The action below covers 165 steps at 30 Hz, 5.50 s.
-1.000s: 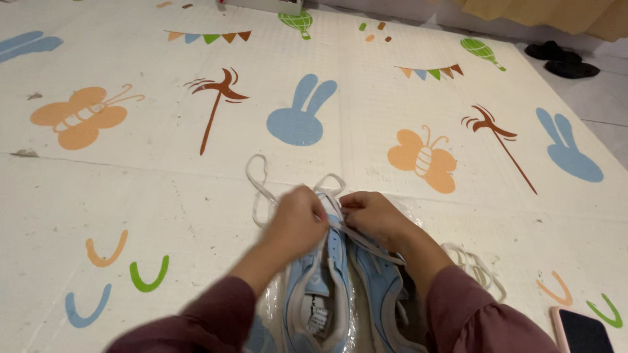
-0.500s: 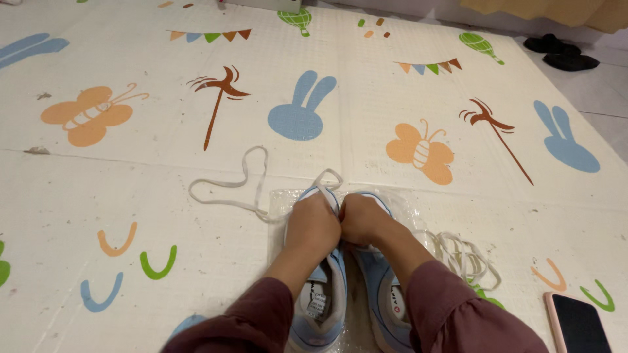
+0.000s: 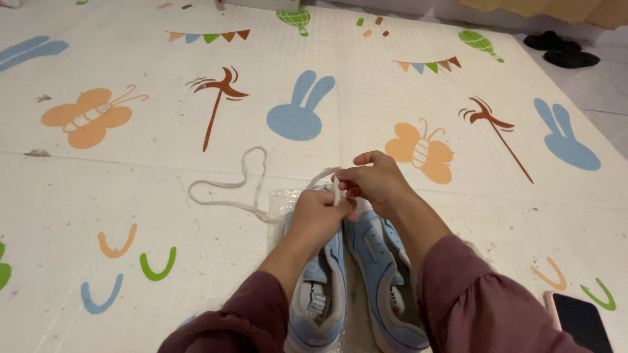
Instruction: The person removes the existing white laces from a pair of light blue sneakers and then threads new white laces through the eyelets of both shoes. They pull the laces tight and tie them into a bow.
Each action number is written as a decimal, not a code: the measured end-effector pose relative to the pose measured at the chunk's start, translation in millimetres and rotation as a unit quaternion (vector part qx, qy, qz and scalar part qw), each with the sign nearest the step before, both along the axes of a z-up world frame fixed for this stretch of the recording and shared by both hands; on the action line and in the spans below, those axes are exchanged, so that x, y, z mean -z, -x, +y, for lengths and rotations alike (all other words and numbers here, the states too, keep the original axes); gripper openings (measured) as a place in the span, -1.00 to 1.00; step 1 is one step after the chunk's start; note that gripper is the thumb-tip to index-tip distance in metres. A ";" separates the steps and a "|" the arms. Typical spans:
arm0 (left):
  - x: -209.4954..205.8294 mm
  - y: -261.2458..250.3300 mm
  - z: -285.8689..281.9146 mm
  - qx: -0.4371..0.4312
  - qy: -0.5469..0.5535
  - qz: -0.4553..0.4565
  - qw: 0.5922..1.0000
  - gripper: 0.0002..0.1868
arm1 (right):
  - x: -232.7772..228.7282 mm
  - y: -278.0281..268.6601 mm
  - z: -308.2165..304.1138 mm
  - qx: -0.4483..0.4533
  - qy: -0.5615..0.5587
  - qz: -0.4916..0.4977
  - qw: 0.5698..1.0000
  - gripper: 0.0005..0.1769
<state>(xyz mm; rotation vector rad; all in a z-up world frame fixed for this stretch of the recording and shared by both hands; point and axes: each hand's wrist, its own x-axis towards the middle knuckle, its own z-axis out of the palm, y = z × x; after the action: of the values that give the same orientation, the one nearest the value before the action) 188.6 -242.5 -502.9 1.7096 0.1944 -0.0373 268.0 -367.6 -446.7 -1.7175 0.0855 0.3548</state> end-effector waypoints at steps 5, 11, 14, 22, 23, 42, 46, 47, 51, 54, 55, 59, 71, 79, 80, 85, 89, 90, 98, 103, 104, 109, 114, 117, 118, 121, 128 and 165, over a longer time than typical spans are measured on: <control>-18.2 -25.5 1.9 -0.061 0.126 0.083 0.987 -0.44 | -11.4 9.5 -0.6 -0.018 0.017 -0.009 1.000 -0.73; -36.3 -25.7 4.8 -0.076 0.127 0.194 0.970 -0.28 | -13.3 19.8 -9.7 -0.128 0.069 0.058 0.988 -0.86; -42.2 -21.7 0.1 -0.015 0.093 0.196 0.976 -0.19 | -4.6 21.4 -8.2 -0.151 0.018 0.064 0.986 -0.89; -34.0 4.9 -3.3 -0.034 -0.082 0.122 0.988 -0.51 | 24.7 19.7 -7.2 -0.008 -0.007 0.061 0.998 -0.92; -28.9 11.0 -3.2 -0.059 -0.138 0.093 0.984 -0.54 | 28.8 18.2 -4.6 -0.001 -0.027 0.068 0.997 -0.92; -15.7 21.0 3.4 -0.154 0.048 0.165 0.973 -0.66 | 23.4 8.1 -2.5 -0.083 0.062 0.120 0.987 -0.94; -17.5 23.8 5.5 -0.137 0.050 0.160 0.976 -0.65 | 19.9 8.6 -3.5 -0.128 0.060 0.132 0.981 -0.88; -18.0 24.0 6.1 -0.135 0.061 0.162 0.976 -0.64 | 17.6 7.8 -2.2 -0.131 0.076 0.132 0.980 -0.90; -18.4 25.9 7.8 -0.132 0.089 0.158 0.975 -0.64 | 10.0 6.6 6.8 -0.144 0.142 0.117 0.972 -0.95; -20.1 24.2 7.1 -0.128 0.092 0.163 0.974 -0.65 | 6.8 6.3 10.5 -0.135 0.185 0.080 0.970 -0.97; -19.9 24.5 7.5 -0.129 0.093 0.157 0.975 -0.64 | 8.5 7.4 12.5 -0.130 0.197 0.066 0.970 -0.95; -17.8 27.4 9.4 -0.125 0.080 0.154 0.977 -0.64 | 15.8 8.9 8.5 -0.139 0.171 0.070 0.973 -0.92; 8.7 32.1 -8.4 -0.137 -0.161 -0.017 0.977 -0.87 | 39.4 6.9 -7.7 -0.195 0.134 0.072 0.969 -0.88; 9.9 32.3 -9.4 -0.173 -0.193 -0.204 0.944 -0.91 | 33.9 27.9 -30.2 -0.195 0.021 0.049 0.979 -0.43; 2.2 31.3 -10.6 -0.176 -0.179 -0.223 0.942 -0.90 | 31.2 33.5 -33.1 -0.197 0.028 0.030 0.980 -0.48; -39.4 32.5 -18.3 -0.184 -0.103 -0.275 0.938 -0.90 | 12.3 65.6 -20.3 -0.155 0.210 -0.154 0.953 -0.77; -46.8 38.3 -7.5 -0.175 0.084 -0.087 0.977 -0.77 | -41.9 75.7 -7.0 -0.137 0.118 -0.140 0.973 -0.70; -41.8 41.5 -4.4 -0.164 0.130 -0.025 0.977 -0.71 | -62.4 74.9 -6.9 -0.133 0.051 -0.134 0.981 -0.64; 16.3 44.4 0.9 -0.170 -0.063 -0.012 0.983 -0.72 | -204.5 52.3 -36.4 0.009 -0.238 -0.268 0.934 -0.68; 28.4 36.4 58.5 -0.249 -0.178 0.007 0.952 -0.69 | -141.4 23.5 -11.1 0.230 -0.082 -0.124 0.962 -0.62; 30.6 37.8 70.3 -0.223 -0.228 0.014 0.948 -0.66 | -113.9 22.7 -0.2 0.272 -0.015 -0.079 0.959 -0.52; 42.9 37.7 111.3 -0.101 -0.400 -0.041 0.910 -0.52 | 20.8 39.4 59.9 0.008 0.062 -0.143 0.988 -0.71; 50.6 18.4 123.8 -0.017 -0.484 -0.027 0.874 -0.63 | 68.1 35.6 90.9 -0.059 0.190 -0.164 0.966 -0.75; 52.6 12.2 126.3 0.028 -0.543 -0.047 0.838 -0.83 | 68.9 29.0 105.0 -0.154 0.249 -0.182 0.939 -0.79; 52.9 10.8 125.2 -0.010 -0.493 -0.104 0.864 -0.86 | 66.8 27.0 108.8 -0.161 0.232 -0.124 0.951 -0.80; 50.9 6.9 115.8 -0.104 -0.370 -0.248 0.889 -0.92 | 52.6 19.0 112.6 -0.155 0.150 0.006 0.976 -0.74; 15.3 -2.6 93.0 -0.138 -0.321 -0.345 0.871 -0.84 | -1.8 8.9 77.7 -0.124 -0.029 0.110 0.986 -0.84; -24.0 13.6 52.6 -0.001 -0.265 -0.352 0.898 -0.54 | 6.0 -2.2 12.3 -0.154 -0.191 0.199 0.949 -0.77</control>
<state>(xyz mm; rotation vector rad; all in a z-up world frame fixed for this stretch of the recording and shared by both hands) 175.0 -189.8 -478.9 2.1466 -0.3700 0.6874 270.2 -355.3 -452.7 -1.2533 0.0371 0.8908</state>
